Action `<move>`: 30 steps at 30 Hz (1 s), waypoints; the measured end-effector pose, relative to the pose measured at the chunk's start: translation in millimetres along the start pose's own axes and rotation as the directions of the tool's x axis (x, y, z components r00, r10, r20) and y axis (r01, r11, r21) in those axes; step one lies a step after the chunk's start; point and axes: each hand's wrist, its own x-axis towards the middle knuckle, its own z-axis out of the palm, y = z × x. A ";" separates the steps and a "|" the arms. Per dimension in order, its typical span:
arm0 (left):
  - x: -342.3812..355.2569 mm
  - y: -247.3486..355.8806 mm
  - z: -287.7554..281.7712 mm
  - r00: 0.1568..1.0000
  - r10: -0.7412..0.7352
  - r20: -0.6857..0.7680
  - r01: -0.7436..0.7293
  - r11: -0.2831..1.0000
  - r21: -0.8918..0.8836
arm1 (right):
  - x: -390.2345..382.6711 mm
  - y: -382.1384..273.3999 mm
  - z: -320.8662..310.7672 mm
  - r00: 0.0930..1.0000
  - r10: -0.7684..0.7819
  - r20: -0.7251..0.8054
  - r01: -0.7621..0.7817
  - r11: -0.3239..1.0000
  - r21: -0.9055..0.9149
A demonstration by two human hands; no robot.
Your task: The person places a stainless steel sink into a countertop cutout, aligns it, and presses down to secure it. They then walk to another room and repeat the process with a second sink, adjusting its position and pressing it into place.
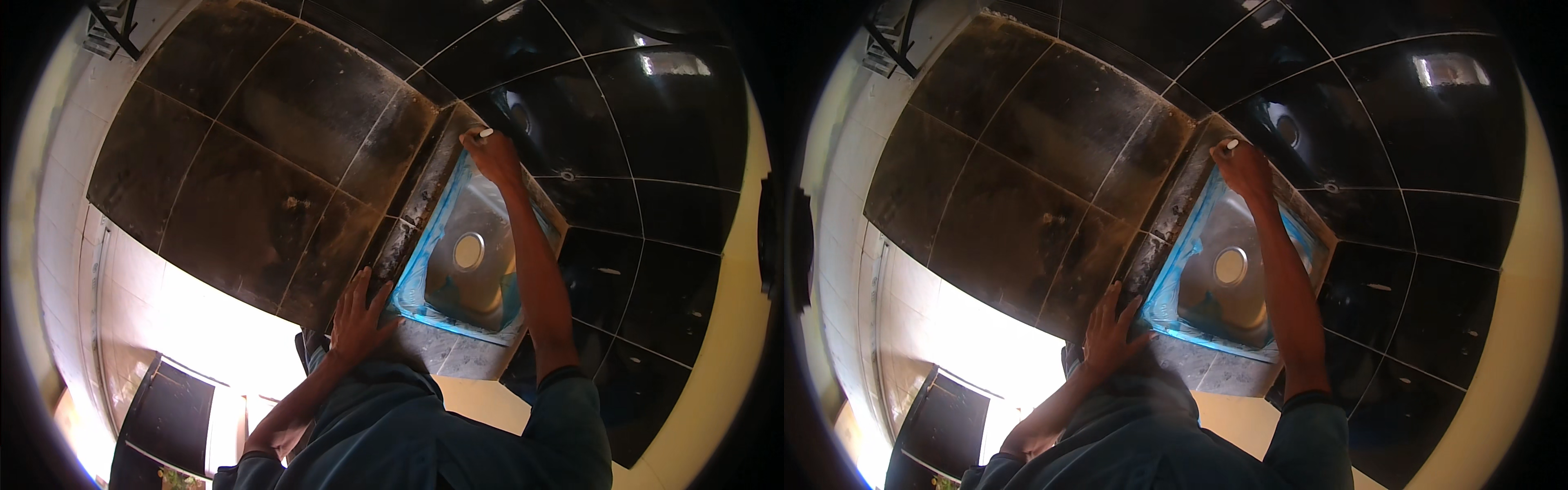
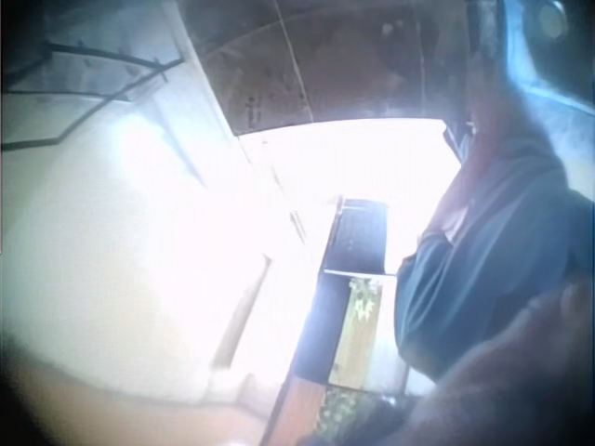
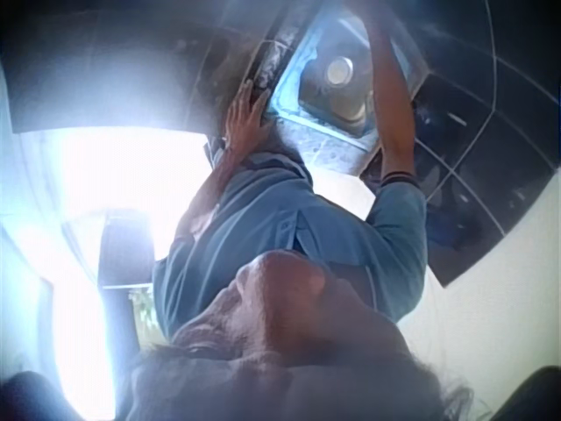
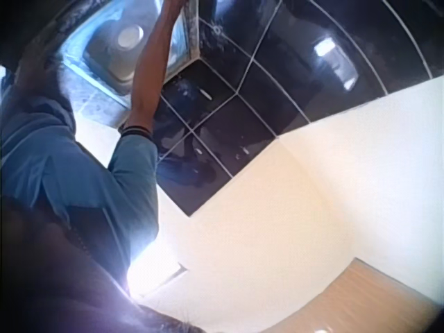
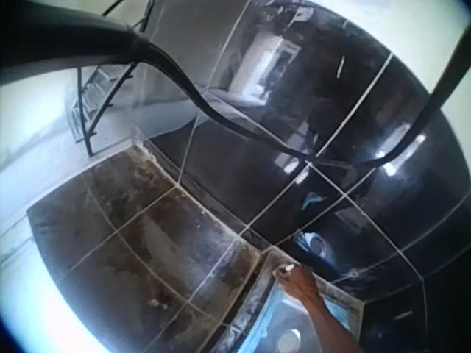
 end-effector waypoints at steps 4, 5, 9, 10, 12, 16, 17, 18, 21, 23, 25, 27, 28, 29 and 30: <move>-0.9 -5.6 0.8 0.999 0.010 -0.042 -0.013 0.997 -0.077 | 0.4 -4.6 9.0 1.000 -0.020 -0.006 0.019 0.988 -0.151; -2.1 -5.8 0.4 0.999 -0.003 -0.035 0.001 0.997 -0.079 | -4.7 -11.0 9.2 0.999 -0.013 0.040 0.019 0.986 -0.168; -2.8 -7.9 5.4 0.998 -0.056 -0.018 0.053 0.993 -0.108 | -42.3 -31.4 18.7 0.986 -0.014 0.167 0.053 0.971 -0.234; -2.7 -7.9 7.4 0.997 -0.073 -0.013 0.071 0.990 -0.120 | -57.2 -34.8 22.9 0.981 -0.021 0.192 0.069 0.966 -0.248; -2.4 -8.6 9.8 0.994 -0.105 -0.007 0.103 0.983 -0.155 | -95.4 -43.4 29.9 0.966 -0.136 0.222 0.177 0.968 -0.178; -3.9 -6.0 10.5 0.989 -0.146 0.018 0.147 0.972 -0.181 | -175.9 -47.9 51.1 0.861 -0.421 0.286 0.462 0.882 -0.095; -3.1 -4.8 10.0 0.984 -0.172 0.041 0.177 0.965 -0.196 | -194.2 -58.3 53.1 0.852 -0.437 0.288 0.484 0.867 -0.120; -2.0 -3.1 7.9 0.978 -0.197 0.064 0.207 0.955 -0.211 | -209.9 -69.1 53.4 0.843 -0.452 0.291 0.506 0.850 -0.144; -4.7 -6.1 12.8 0.978 -0.202 0.058 0.209 0.957 -0.201 | -236.7 -79.2 51.7 0.763 -0.552 0.337 0.579 0.815 0.023; -7.0 -8.4 14.4 0.981 -0.189 0.038 0.192 0.961 -0.200 | -240.9 -84.7 51.8 0.744 -0.555 0.372 0.557 0.823 0.113; -6.9 -7.4 13.0 0.984 -0.177 0.028 0.179 0.959 -0.218 | -230.3 -80.4 63.2 0.809 -0.375 0.452 0.347 0.926 0.148; -4.7 -3.2 10.1 0.982 -0.185 0.025 0.187 0.966 -0.181 | -206.0 -73.5 66.6 0.816 -0.247 0.523 0.213 0.969 0.125; -3.7 -1.6 9.5 0.982 -0.190 0.025 0.191 0.968 -0.163 | -186.8 -67.6 63.6 0.809 -0.206 0.551 0.188 0.978 0.090; -3.0 -2.4 9.9 0.983 -0.180 0.019 0.181 0.971 -0.159 | -166.4 -61.3 61.2 0.799 -0.170 0.577 0.167 0.984 0.058; -2.6 -3.8 9.8 0.986 -0.169 0.017 0.169 0.973 -0.156 | -147.7 -53.5 57.1 0.818 -0.124 0.561 0.106 0.992 0.064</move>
